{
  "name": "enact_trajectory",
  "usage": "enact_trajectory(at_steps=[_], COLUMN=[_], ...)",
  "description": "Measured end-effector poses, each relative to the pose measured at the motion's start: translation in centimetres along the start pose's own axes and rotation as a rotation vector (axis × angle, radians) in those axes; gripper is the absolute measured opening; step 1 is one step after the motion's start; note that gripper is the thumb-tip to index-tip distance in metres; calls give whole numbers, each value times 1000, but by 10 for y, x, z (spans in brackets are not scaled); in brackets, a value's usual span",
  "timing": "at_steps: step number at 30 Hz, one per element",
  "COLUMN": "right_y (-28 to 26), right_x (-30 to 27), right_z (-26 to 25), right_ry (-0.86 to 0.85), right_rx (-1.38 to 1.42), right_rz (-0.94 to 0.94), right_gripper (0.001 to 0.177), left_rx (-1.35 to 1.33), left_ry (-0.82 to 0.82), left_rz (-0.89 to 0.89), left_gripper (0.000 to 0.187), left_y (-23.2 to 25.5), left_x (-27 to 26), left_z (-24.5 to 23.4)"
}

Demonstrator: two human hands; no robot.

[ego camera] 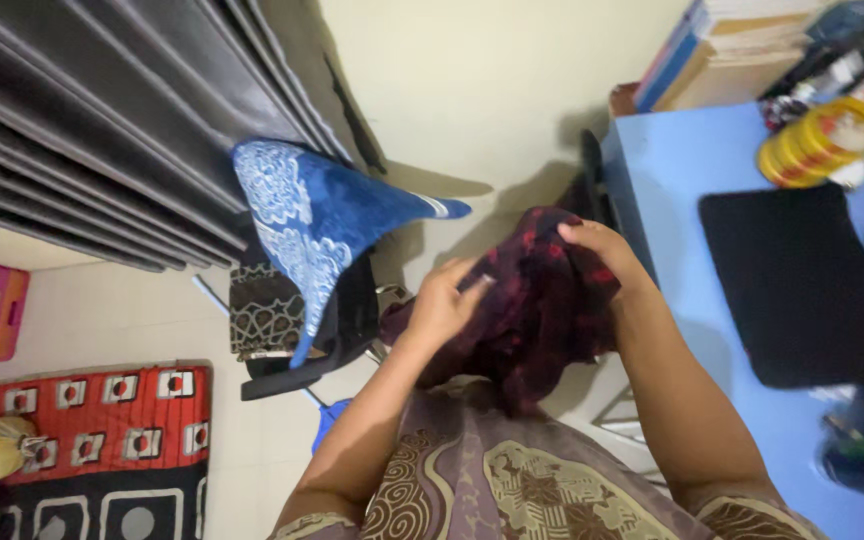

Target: The person organizes various items on a desk, picks up a shirt and places it on a hanger, then folds several fabric items and stacks them on a chair.

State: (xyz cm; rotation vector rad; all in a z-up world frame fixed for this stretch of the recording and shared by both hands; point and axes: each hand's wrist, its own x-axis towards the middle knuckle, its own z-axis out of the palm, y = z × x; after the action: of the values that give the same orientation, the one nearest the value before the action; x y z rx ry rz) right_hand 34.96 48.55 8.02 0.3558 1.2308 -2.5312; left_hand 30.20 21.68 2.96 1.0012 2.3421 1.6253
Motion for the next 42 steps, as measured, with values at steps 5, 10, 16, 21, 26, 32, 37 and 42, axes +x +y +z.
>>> enact_trajectory(at_steps=[5, 10, 16, 21, 26, 32, 37, 42], right_y=[31, 89, 187, 230, 232, 245, 256, 262], right_x=[-41, -107, -186, -207, -267, -316, -373, -420], right_z=[-21, -11, 10, -22, 20, 72, 70, 64], right_ry=[269, 645, 836, 767, 942, 930, 1070, 1137], right_rx=[-323, -995, -1533, -891, -1011, -1210, -1212, -1276], right_rz=[-166, -812, -1191, -872, -831, -721, -630, -623], right_gripper=[27, 30, 59, 28, 24, 40, 45, 39], left_rx=[-501, -1144, -971, -753, -3, 55, 19, -87], left_ry=[147, 12, -347, -741, 103, -190, -313, -488], left_rz=[-181, -294, -262, -159, 315, 427, 333, 311], left_gripper=[28, 26, 26, 22, 50, 34, 34, 18], left_y=[-29, 7, 44, 80, 122, 133, 108, 100], left_x=[-9, -24, -61, -95, -143, -235, -254, -261], left_z=[40, 58, 91, 80, 48, 113, 152, 198])
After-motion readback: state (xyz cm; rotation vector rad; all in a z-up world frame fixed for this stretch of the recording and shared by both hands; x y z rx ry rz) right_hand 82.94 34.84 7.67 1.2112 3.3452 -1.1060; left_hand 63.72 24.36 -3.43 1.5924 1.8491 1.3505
